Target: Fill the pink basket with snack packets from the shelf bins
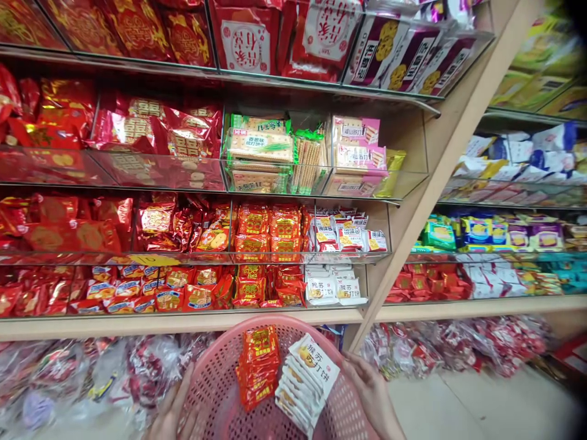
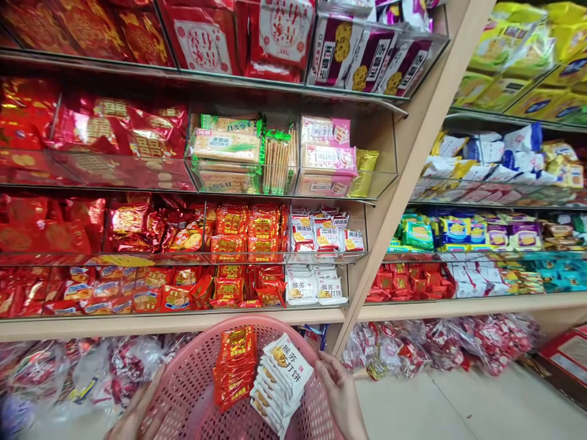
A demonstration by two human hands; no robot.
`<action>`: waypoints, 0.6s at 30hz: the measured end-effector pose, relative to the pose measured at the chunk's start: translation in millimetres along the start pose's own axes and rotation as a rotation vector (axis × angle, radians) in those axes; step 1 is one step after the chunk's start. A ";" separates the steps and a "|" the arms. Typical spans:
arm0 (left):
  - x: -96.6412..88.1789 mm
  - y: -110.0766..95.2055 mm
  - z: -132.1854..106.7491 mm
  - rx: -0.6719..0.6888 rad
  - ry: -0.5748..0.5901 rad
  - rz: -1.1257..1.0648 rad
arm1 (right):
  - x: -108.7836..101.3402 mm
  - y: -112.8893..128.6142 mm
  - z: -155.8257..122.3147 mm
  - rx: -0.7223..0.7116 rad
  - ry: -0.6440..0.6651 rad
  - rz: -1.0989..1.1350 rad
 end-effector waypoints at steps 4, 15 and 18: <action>3.5 -3.3 24.3 0.070 0.009 -0.016 | -5.8 -2.0 -7.5 0.007 -0.035 0.027; 29.5 -80.6 101.9 0.205 0.129 0.158 | -5.0 6.7 -20.6 -0.020 -0.098 0.017; 35.8 -87.1 109.6 0.179 0.142 0.190 | -6.2 0.1 -20.9 -0.020 -0.100 -0.001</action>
Point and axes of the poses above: each hand's wrist, its own z-axis towards the middle knuckle, its own x-axis out of the palm, y = z × x, the point moved 5 cm from there along z, towards the middle knuckle, and after that the axes turned 11 degrees about -y, right-handed, at the moved point
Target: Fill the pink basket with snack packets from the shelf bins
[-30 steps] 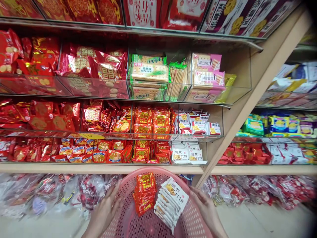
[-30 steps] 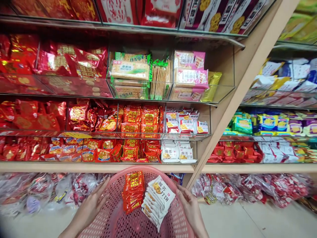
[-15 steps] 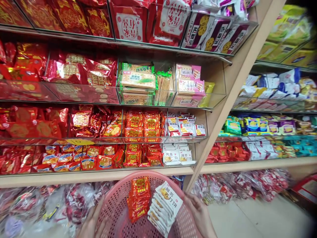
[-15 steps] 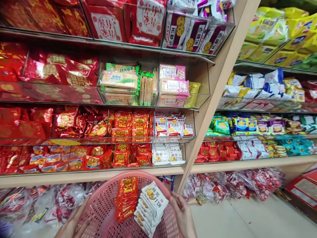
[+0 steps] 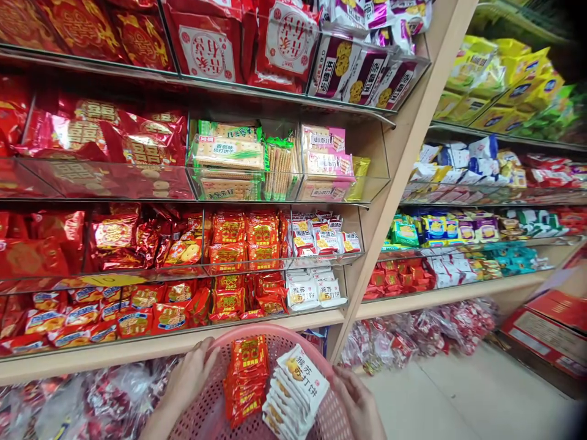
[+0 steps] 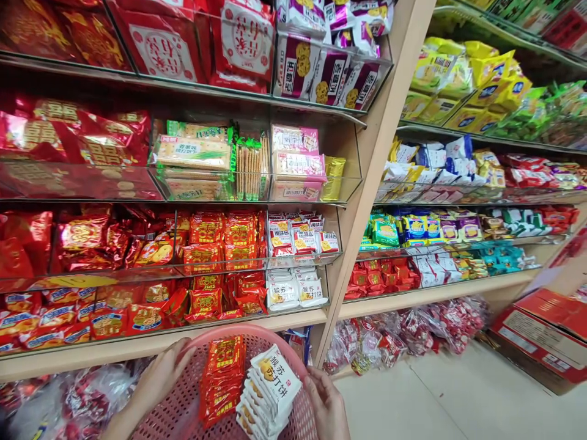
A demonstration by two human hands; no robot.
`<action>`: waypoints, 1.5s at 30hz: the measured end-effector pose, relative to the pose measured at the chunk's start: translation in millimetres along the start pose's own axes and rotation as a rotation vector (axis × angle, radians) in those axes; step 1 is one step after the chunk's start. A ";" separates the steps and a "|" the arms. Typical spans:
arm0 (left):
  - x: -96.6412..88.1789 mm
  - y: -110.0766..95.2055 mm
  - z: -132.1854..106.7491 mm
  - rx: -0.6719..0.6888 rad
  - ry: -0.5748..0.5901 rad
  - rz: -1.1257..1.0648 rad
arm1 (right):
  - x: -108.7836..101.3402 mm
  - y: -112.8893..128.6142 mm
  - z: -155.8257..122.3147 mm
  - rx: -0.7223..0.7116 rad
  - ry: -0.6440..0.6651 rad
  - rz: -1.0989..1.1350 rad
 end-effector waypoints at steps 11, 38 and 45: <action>3.6 0.4 -3.5 0.034 -0.018 0.069 | -4.8 101.8 56.6 -0.470 -0.069 -0.410; 12.1 7.7 -5.6 0.017 -0.058 0.066 | 80.2 245.8 145.6 -0.787 -0.122 -0.481; 10.8 5.8 -5.5 0.009 -0.058 0.062 | 74.7 240.9 145.4 -0.753 -0.125 -0.404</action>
Point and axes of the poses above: each hand's wrist, its own z-axis towards the middle knuckle, its own x-axis out of the palm, y = z × x, the point moved 5 cm from there along z, towards the middle knuckle, and after that the axes turned 11 degrees about -y, right-handed, at the moved point
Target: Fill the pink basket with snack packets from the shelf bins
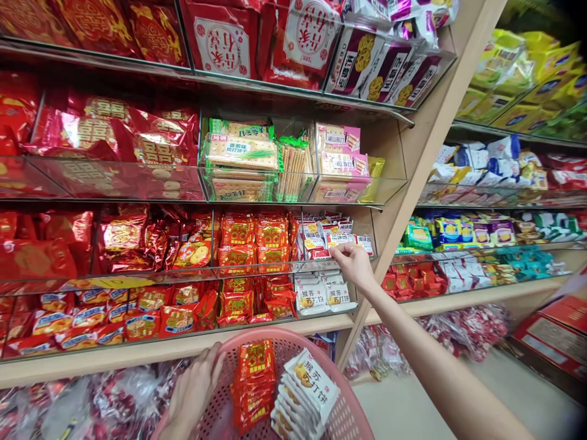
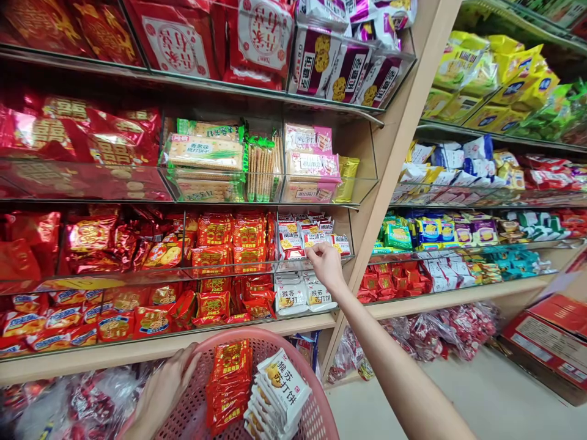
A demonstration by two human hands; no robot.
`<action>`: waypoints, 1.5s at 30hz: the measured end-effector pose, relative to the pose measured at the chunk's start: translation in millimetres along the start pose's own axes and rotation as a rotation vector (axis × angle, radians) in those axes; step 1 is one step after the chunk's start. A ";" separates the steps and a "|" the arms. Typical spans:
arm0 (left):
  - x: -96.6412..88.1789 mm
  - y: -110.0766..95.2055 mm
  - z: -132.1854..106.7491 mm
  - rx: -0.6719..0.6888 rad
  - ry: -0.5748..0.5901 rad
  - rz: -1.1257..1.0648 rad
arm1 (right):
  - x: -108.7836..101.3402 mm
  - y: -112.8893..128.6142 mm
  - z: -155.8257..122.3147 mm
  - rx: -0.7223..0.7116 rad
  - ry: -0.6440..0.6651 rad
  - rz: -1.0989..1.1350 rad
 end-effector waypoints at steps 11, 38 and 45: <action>-0.4 -0.6 0.3 0.020 0.006 0.049 | 3.1 10.5 0.6 -0.008 0.014 0.019; 3.2 3.6 -5.1 0.040 -0.026 0.072 | -3.4 5.7 5.4 0.054 0.026 0.172; 5.5 3.1 -3.9 0.061 -0.043 0.050 | -4.7 -3.5 8.6 0.144 -0.007 0.272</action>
Point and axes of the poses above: each hand's wrist, its own z-axis towards the middle knuckle, its own x-axis out of the palm, y = z × x, the point moved 5 cm from there along z, towards the middle knuckle, and after that the axes turned 11 degrees about -y, right-handed, at the moved point
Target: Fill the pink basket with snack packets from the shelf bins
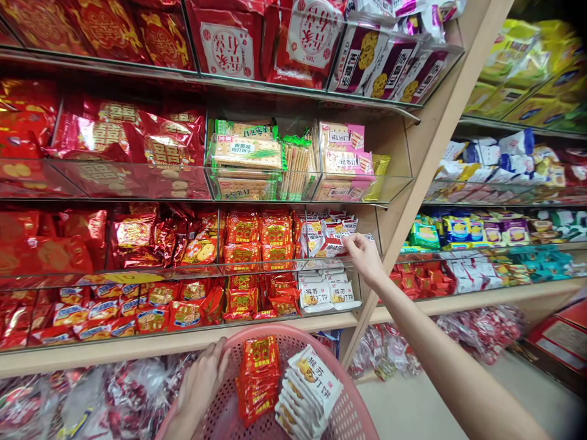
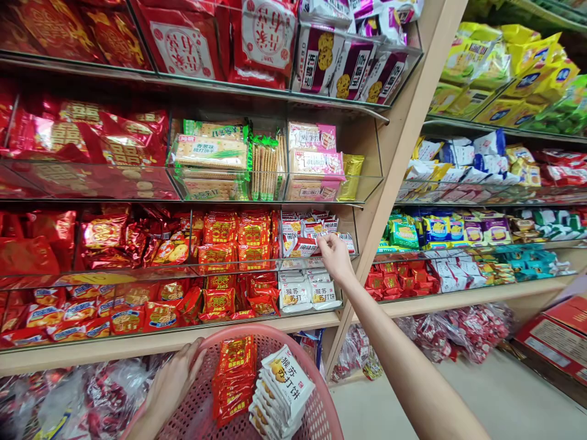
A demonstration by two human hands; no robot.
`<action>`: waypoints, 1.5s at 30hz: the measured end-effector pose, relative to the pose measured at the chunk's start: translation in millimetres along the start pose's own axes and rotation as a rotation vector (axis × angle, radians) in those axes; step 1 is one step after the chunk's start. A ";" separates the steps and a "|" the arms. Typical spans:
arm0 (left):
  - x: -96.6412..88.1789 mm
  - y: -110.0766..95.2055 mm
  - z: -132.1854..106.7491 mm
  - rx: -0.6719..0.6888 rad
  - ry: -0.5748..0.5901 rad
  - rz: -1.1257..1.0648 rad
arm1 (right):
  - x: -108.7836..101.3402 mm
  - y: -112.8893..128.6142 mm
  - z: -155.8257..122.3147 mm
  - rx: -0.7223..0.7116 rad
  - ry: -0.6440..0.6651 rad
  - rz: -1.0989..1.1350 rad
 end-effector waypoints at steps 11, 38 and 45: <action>-9.6 -3.3 1.8 -0.046 0.073 -0.106 | -14.7 19.0 -4.5 0.122 -0.078 0.158; -93.9 -89.9 -19.4 -0.333 0.051 -1.332 | 67.7 13.1 -214.1 0.095 0.541 -0.003; -79.2 -82.0 -24.8 -0.383 0.136 -1.422 | 66.7 30.9 -256.8 -0.617 0.862 -0.333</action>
Point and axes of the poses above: each hand's wrist, its own z-axis towards the middle knuckle, its own x-axis out of the palm, y = z × x, the point moved 5 cm from there along z, towards the middle knuckle, and after that the axes turned 11 degrees about -y, right-handed, at the moved point
